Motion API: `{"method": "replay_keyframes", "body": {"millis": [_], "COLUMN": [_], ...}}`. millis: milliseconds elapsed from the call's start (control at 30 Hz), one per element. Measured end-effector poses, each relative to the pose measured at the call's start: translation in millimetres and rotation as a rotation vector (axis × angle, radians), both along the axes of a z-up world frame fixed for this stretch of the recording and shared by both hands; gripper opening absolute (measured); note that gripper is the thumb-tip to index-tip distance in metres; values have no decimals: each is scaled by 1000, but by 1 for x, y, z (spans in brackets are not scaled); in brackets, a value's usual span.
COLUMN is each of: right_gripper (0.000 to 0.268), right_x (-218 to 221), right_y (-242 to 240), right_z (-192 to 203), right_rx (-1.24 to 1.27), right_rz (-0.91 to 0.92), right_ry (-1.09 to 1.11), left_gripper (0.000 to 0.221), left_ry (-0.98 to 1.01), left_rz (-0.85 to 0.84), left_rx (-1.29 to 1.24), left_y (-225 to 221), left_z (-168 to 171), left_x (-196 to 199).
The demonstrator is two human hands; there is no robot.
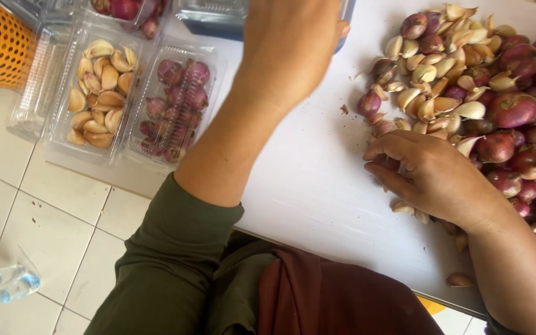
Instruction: The person picks up shallots from a pile and places them into a clear plastic container, then closes the lid and sets the container aside.
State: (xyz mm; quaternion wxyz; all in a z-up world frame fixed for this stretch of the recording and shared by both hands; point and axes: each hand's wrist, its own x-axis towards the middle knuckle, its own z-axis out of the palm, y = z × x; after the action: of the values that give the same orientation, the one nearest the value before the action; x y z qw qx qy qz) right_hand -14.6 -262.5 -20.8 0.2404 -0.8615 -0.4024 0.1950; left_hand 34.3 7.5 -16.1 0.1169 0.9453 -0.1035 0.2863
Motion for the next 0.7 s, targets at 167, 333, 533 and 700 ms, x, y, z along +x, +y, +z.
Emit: {"method": "replay_keyframes", "body": {"millis": [167, 333, 533, 700], "right_gripper": [15, 13, 12, 14], "right_x": [0, 4, 3, 4], "right_y": [0, -2, 0, 1], "right_z": [0, -5, -3, -2], "right_rx": [-14, 27, 21, -1], "right_rz": [5, 41, 56, 31], "right_ry": [22, 5, -3, 22], "left_gripper": [49, 38, 35, 39], "left_ry": [348, 734, 749, 398], "left_rz": [-91, 23, -20, -52], "left_rx": [-134, -182, -196, -73], "left_y": [17, 20, 29, 21], "left_z": [9, 36, 32, 17], "left_x": [16, 19, 17, 14]}}
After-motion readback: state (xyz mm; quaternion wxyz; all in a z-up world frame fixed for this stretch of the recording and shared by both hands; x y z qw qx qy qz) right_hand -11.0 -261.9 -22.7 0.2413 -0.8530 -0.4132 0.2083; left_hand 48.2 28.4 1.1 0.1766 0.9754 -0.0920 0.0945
